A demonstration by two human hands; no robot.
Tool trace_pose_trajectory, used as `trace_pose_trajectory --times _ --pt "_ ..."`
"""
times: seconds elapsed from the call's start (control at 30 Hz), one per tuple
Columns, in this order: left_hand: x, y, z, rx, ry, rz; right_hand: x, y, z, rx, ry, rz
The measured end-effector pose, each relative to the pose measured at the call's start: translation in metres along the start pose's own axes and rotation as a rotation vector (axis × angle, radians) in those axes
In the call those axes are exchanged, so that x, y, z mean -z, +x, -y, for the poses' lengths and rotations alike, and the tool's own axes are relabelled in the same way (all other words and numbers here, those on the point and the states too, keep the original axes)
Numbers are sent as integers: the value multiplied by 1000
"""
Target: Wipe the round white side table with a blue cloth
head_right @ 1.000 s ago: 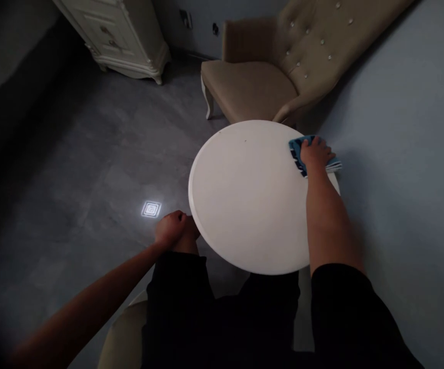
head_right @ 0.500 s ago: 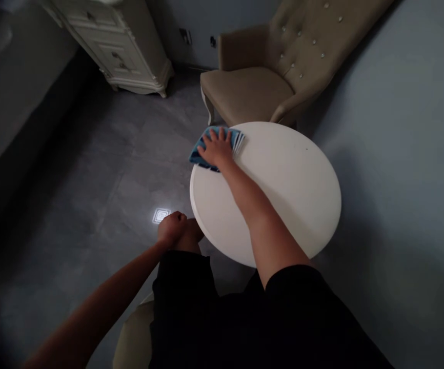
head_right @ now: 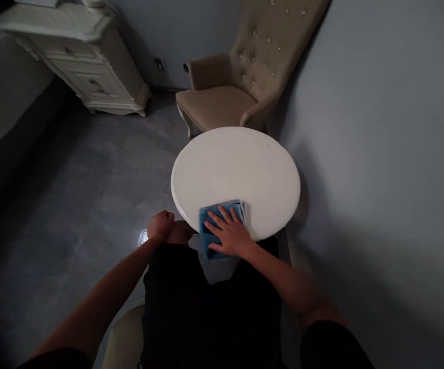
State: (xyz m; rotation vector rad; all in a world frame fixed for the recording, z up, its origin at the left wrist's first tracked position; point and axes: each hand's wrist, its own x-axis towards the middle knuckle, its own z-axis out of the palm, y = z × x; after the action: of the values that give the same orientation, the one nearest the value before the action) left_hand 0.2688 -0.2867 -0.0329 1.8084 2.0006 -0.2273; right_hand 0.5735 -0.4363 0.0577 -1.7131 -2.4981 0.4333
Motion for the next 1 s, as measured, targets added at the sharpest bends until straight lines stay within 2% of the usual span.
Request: trace_pose_trajectory --times 0.1,0.2,0.27,0.37,0.47,0.53,0.67,0.73,0.83,0.93,1.0 --pt "-4 1 3 -23 -19 10 2 -65 -48 -212 -26 -15" --pt "-7 3 6 -35 -33 24 5 -99 -111 -461 -88 -131" --pt "-8 6 8 -37 -36 30 12 -102 -159 -628 -119 -215" --pt "-9 11 11 -41 -46 41 30 -78 -232 -839 -127 -268" --pt "-8 15 12 -28 -69 65 57 -29 -296 -956 -76 -266" --pt "-6 16 13 -18 -77 76 75 13 -329 -1044 -19 -256" --pt "-2 19 12 -12 -90 91 99 111 -363 -1257 22 -244" --pt "0 21 12 -4 -97 99 104 163 -365 -1261 -30 -255" --pt "1 23 13 8 -101 114 104 241 -352 -1109 -101 -279" --pt "1 26 13 10 -94 121 96 316 -321 -895 -94 -295" --pt "2 27 13 4 -89 115 86 361 -288 -751 -69 -283"
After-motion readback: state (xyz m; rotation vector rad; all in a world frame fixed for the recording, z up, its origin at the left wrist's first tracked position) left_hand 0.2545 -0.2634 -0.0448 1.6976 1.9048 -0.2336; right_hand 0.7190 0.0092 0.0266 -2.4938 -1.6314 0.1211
